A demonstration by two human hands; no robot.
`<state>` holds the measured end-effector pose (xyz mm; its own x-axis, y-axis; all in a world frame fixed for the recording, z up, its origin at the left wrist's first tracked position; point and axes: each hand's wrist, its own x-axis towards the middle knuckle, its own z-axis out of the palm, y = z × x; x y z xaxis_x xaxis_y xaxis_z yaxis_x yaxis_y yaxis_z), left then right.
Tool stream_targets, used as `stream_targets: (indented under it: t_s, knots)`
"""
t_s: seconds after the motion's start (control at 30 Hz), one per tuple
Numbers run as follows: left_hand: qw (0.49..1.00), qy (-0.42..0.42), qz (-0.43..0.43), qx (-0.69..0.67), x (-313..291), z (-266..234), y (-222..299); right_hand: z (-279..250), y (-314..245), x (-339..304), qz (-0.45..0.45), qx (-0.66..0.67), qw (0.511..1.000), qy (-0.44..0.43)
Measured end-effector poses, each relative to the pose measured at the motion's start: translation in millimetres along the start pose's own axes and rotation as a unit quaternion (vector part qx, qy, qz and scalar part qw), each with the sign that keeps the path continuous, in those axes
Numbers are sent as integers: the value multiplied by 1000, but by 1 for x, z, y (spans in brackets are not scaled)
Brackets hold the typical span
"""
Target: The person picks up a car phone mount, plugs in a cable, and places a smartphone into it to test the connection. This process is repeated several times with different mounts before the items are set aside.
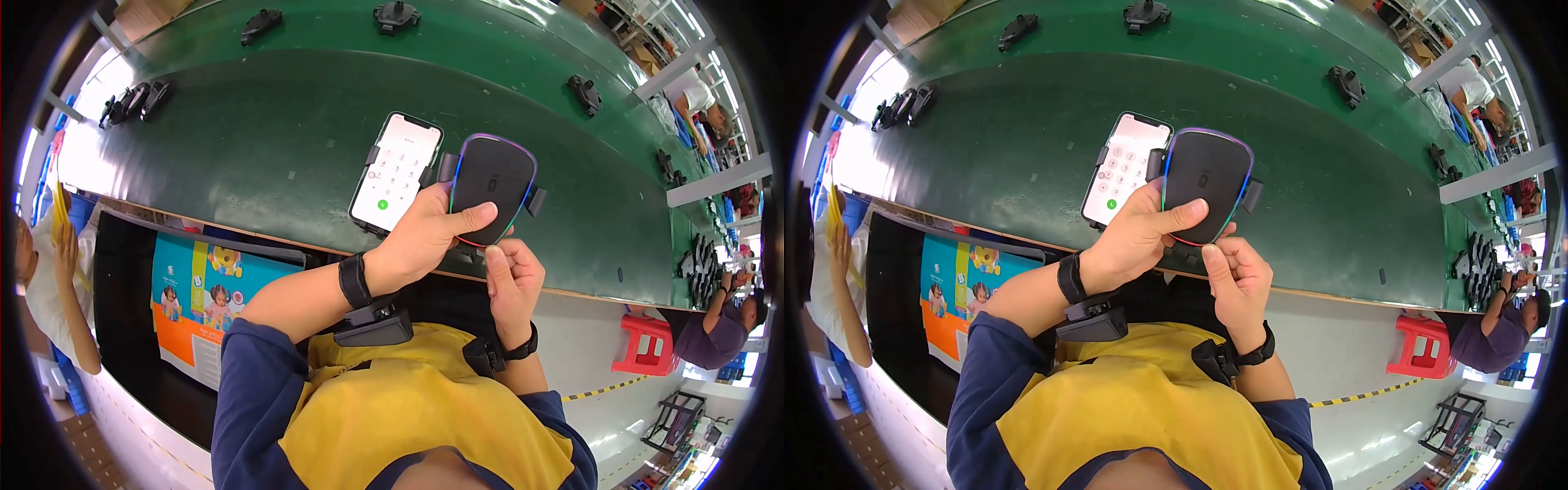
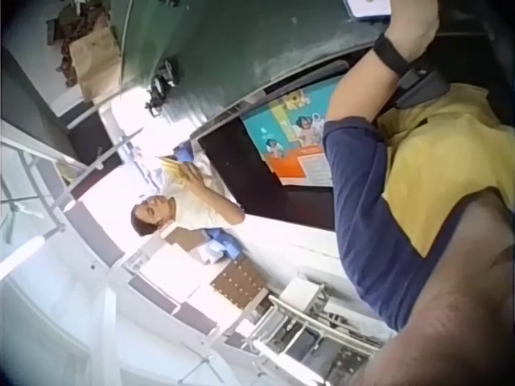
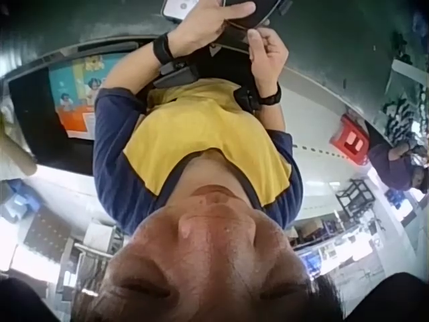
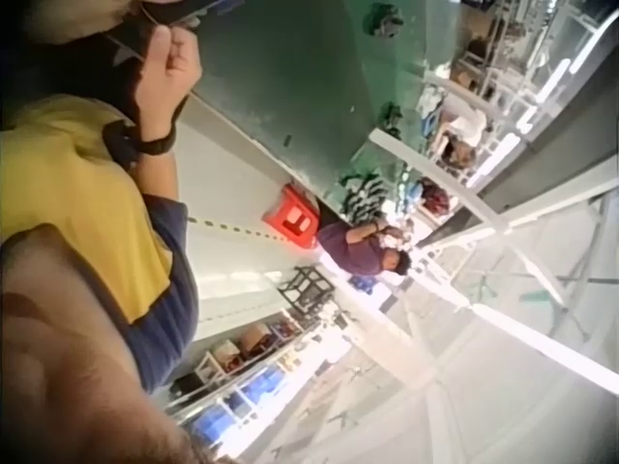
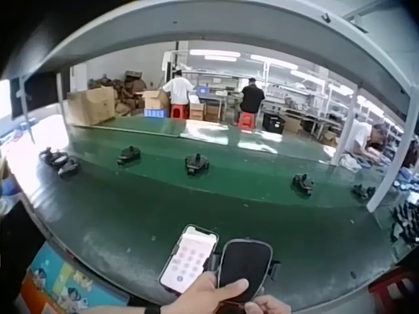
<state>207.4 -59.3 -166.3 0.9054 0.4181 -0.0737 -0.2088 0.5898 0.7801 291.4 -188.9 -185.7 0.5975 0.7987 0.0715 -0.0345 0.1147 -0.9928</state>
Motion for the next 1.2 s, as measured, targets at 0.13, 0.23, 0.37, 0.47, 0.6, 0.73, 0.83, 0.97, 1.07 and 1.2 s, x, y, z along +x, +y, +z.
stream_targets:
  t_s: [0.13,0.23,0.37,0.47,0.6,0.73,0.83,0.97,1.07,1.2]
  knots:
    - [997,37,27,-57,-3,7,8,9,-8,7,-5,-10,1000,9]
    - [995,50,50,-73,-4,8,10,9,-10,9,-19,-33,999,8]
    - [995,45,24,-83,-5,8,13,7,-19,8,-31,-66,997,-4]
    - [994,30,94,-45,-1,-2,20,3,-25,-3,7,-45,999,-16]
    - [953,163,222,-129,2,-24,72,-13,-17,-17,-57,-168,984,11]
    - [964,90,249,12,-9,-8,51,-9,-20,-9,-181,-70,981,-7]
    - [995,37,93,2,-6,2,32,6,-33,1,-272,-83,955,-88]
    - [997,33,72,18,-6,3,26,2,-35,7,-61,-104,964,-238]
    - [998,-2,49,40,-5,2,22,2,-35,5,-70,-47,981,-174]
    - [997,26,49,50,-7,3,21,-3,-35,4,-26,-39,981,-186]
